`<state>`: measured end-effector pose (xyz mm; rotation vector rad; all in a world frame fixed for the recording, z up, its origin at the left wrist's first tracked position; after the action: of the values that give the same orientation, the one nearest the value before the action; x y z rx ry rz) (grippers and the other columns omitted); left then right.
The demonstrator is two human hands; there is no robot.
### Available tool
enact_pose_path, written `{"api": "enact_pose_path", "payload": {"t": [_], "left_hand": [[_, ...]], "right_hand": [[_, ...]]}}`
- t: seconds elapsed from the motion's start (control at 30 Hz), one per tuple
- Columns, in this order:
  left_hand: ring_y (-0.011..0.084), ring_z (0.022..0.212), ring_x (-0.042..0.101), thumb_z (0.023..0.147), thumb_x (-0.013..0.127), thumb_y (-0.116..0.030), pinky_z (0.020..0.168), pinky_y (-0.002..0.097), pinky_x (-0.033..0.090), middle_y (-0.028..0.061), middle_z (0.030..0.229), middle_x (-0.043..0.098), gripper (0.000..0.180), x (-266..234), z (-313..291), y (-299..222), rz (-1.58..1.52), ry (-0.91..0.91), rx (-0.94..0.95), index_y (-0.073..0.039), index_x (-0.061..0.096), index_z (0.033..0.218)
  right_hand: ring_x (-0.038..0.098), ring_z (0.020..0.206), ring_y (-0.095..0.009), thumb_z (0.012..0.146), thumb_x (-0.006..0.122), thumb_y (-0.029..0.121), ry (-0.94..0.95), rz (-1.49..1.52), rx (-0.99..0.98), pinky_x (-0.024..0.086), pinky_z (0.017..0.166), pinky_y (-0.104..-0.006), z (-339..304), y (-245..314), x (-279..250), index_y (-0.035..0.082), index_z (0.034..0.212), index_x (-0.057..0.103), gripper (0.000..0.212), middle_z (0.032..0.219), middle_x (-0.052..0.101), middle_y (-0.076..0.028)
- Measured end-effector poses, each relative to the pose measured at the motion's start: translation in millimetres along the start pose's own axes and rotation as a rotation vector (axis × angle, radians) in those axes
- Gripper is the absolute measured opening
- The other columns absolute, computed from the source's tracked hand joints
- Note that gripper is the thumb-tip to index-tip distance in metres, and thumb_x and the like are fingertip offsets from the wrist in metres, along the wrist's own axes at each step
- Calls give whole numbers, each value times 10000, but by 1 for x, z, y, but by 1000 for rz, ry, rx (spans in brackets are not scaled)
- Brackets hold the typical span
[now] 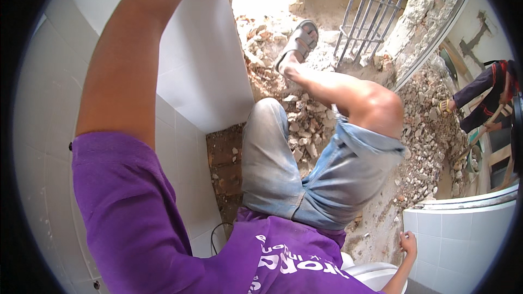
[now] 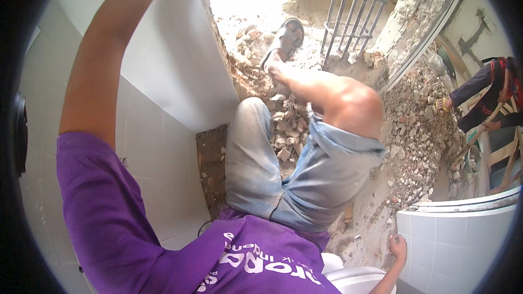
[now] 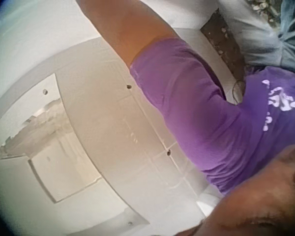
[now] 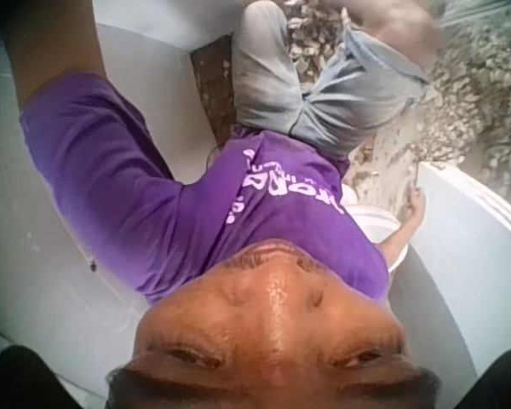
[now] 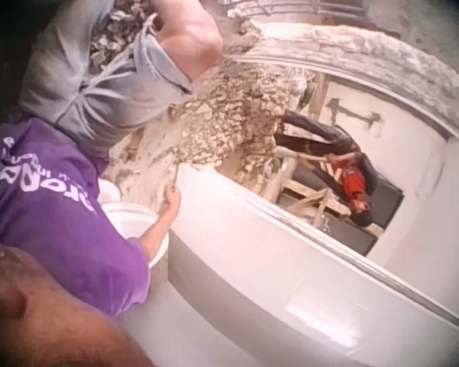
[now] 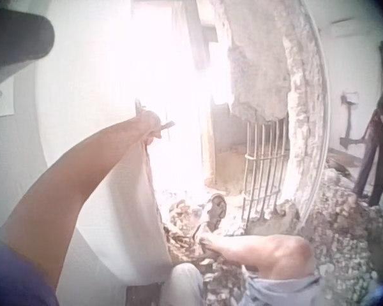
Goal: The person sits on the floor and uses a hammer and chisel to break apart a wall section. They repeatedly strike the chisel against the wall to remove debris and expose the underlying structure.
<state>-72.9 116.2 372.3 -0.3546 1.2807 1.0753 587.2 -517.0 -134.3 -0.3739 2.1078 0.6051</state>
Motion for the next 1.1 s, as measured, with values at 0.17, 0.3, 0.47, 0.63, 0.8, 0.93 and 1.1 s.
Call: {"api": "enact_pose_path", "payload": {"t": [0.17, 0.3, 0.47, 0.63, 0.8, 0.93, 1.1], "left_hand": [[193, 918, 552, 845, 518, -303, 772, 408, 405, 77, 1030, 569, 303, 0, 0, -5, 2, -13, -1, -116, 576, 1077], [193, 925, 550, 846, 516, -308, 777, 411, 403, 77, 1037, 568, 308, 5, 1, -6, -10, -34, 6, -117, 574, 1081], [193, 933, 547, 848, 513, -314, 785, 415, 400, 77, 1045, 566, 314, 8, -1, -4, -11, -32, 12, -119, 572, 1087], [192, 942, 545, 850, 510, -320, 792, 418, 396, 77, 1054, 564, 320, 2, -1, -7, -13, -27, 17, -121, 571, 1092], [192, 950, 543, 851, 507, -326, 799, 422, 393, 77, 1062, 562, 325, 4, -6, 4, -35, -42, 6, -122, 569, 1097], [192, 957, 541, 852, 505, -331, 805, 425, 391, 77, 1069, 561, 330, 1, -8, 1, -49, -36, -3, -124, 567, 1102], [191, 966, 538, 854, 502, -337, 812, 428, 387, 78, 1077, 559, 336, 4, -22, 7, -46, -34, -18, -125, 565, 1107]], "right_hand": [[631, 597, -270, 827, 641, 327, 31, 1, 45, 497, 560, -394, -29, 41, -6, -27, 845, 568, 362, 699, 628, -189], [616, 780, -354, 804, 648, 345, -79, -38, -76, 469, 719, -432, -1, 22, -10, -9, 876, 588, 366, 806, 627, -231], [629, 748, -333, 809, 646, 350, -80, -64, -75, 483, 679, -426, -2, 8, -3, -3, 894, 596, 366, 785, 632, -216], [630, 582, -237, 853, 612, 381, 12, 39, 22, 511, 442, -374, -39, 27, -4, -30, 936, 580, 421, 706, 629, -172], [590, 510, -193, 912, 536, 392, 53, 22, 137, 512, 405, -349, -33, 10, -9, -5, 998, 512, 407, 649, 597, -129], [625, 532, -219, 889, 570, 370, -5, 89, 69, 524, 409, -362, -15, 22, -17, -43, 986, 541, 426, 673, 620, -170], [628, 557, -222, 864, 599, 312, -45, 50, -50, 539, 411, -370, -6, 39, -17, -41, 972, 544, 373, 684, 601, -151]]}}
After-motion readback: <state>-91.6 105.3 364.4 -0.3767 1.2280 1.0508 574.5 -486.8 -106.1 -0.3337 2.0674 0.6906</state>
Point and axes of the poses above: each hand's wrist, its own z-axis towards the middle knuckle, its own x-axis out of the palm, y = z × x, the point moved 5 cm from there along z, towards the middle knuckle
